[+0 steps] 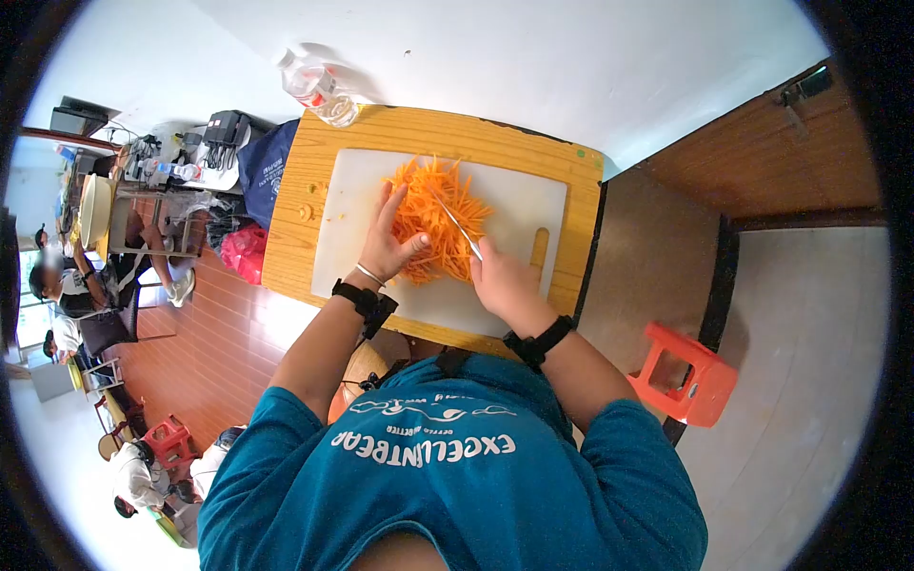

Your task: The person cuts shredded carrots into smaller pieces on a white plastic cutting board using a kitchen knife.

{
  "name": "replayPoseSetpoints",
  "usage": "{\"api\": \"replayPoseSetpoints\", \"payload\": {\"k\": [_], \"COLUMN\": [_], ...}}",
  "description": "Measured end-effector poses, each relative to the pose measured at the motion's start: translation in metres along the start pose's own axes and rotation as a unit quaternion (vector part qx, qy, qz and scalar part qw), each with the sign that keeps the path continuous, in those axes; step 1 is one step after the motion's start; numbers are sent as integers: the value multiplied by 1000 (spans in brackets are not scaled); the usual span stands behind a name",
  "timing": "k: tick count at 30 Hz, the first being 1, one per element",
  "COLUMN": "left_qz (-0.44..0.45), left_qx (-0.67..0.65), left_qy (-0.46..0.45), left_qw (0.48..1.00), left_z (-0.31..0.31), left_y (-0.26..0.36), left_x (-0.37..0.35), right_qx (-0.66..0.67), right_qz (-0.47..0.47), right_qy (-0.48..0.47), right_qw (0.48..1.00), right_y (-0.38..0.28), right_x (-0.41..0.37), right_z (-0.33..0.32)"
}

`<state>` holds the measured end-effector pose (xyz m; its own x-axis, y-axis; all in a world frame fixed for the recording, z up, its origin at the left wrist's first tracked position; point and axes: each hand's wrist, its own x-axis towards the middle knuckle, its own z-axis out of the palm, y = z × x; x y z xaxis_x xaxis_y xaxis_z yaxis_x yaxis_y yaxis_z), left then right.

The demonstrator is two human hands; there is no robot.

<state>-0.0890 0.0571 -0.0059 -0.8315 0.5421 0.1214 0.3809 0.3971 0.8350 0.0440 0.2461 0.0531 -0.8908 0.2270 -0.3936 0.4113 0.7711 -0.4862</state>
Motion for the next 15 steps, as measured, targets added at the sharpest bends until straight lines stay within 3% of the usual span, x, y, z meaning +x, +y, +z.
{"api": "replayPoseSetpoints", "payload": {"k": [4, 9, 13, 15], "left_qz": [-4, -65, -206, -231], "left_qx": [-31, 34, 129, 147], "left_qy": [2, 58, -27, -64], "left_qw": [1000, 996, 970, 960], "left_z": [-15, -24, -14, -10], "left_y": [4, -5, -5, 2], "left_x": [-2, 17, 56, 71], "right_qx": [20, 84, 74, 55], "right_qz": [-70, 36, 48, 48], "right_qy": [34, 23, 4, -35], "right_qw": [997, 996, 996, 997], "right_y": [9, 43, 45, 31], "right_x": [-11, 14, 40, 43], "right_z": [-11, -29, -26, -28]}}
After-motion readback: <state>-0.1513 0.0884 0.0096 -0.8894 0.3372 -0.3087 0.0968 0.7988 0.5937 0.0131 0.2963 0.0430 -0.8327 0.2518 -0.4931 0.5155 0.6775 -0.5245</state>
